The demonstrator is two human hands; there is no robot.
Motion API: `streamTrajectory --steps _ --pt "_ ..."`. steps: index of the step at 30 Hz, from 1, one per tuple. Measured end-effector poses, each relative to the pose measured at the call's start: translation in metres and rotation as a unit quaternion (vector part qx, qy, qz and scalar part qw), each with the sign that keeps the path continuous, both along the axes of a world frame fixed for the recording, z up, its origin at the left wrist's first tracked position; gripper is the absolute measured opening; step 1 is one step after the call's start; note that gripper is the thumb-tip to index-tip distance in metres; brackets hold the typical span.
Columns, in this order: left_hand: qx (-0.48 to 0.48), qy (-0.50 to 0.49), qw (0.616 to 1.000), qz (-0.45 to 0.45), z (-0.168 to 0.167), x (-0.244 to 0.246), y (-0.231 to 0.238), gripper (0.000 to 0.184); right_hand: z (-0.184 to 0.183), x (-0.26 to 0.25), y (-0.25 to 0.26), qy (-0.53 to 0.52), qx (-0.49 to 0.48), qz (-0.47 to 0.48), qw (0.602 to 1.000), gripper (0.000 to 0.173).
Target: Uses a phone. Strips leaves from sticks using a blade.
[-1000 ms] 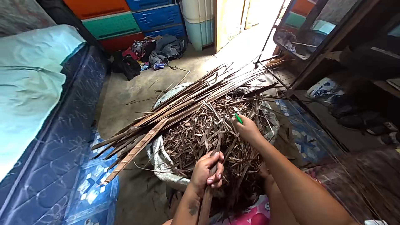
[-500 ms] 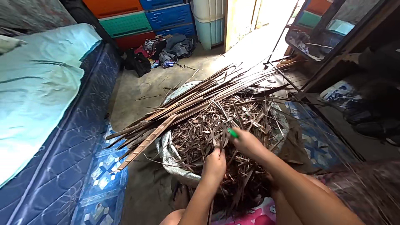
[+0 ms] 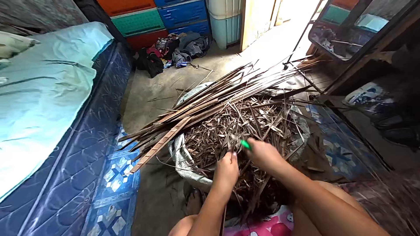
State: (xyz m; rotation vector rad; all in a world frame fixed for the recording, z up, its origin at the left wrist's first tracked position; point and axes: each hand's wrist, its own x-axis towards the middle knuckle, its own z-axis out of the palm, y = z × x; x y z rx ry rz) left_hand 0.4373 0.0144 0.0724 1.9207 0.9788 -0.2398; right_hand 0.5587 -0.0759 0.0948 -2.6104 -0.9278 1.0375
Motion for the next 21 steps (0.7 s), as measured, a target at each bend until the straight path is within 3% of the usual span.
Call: streamTrajectory --steps 2,4,7,10,13,17,21 --pt "0.023 0.002 1.000 0.010 0.004 0.001 0.005 0.047 0.005 -0.026 -0.003 0.040 -0.022 0.047 0.998 0.035" --pt "0.044 0.010 0.999 0.006 0.006 0.002 0.003 0.047 0.005 -0.041 0.000 0.014 -0.055 0.047 0.997 0.030" --pt "0.072 0.008 0.997 -0.009 0.001 0.005 -0.005 0.046 -0.007 -0.030 0.012 -0.089 -0.057 -0.011 0.994 0.029" --pt "0.066 0.007 0.997 -0.035 -0.002 0.006 -0.008 0.051 -0.016 0.001 0.019 -0.128 -0.056 -0.089 0.986 0.031" --pt "0.059 0.009 0.998 -0.035 -0.003 0.005 -0.006 0.050 -0.003 0.011 0.010 -0.063 -0.047 -0.083 0.993 0.032" --pt "0.060 0.025 0.998 -0.013 0.006 0.006 0.000 0.046 0.004 -0.028 0.000 0.057 -0.041 0.023 0.997 0.033" --pt "0.064 0.024 0.997 -0.023 0.001 0.005 -0.004 0.042 -0.008 -0.029 0.011 -0.036 -0.067 -0.002 0.997 0.030"
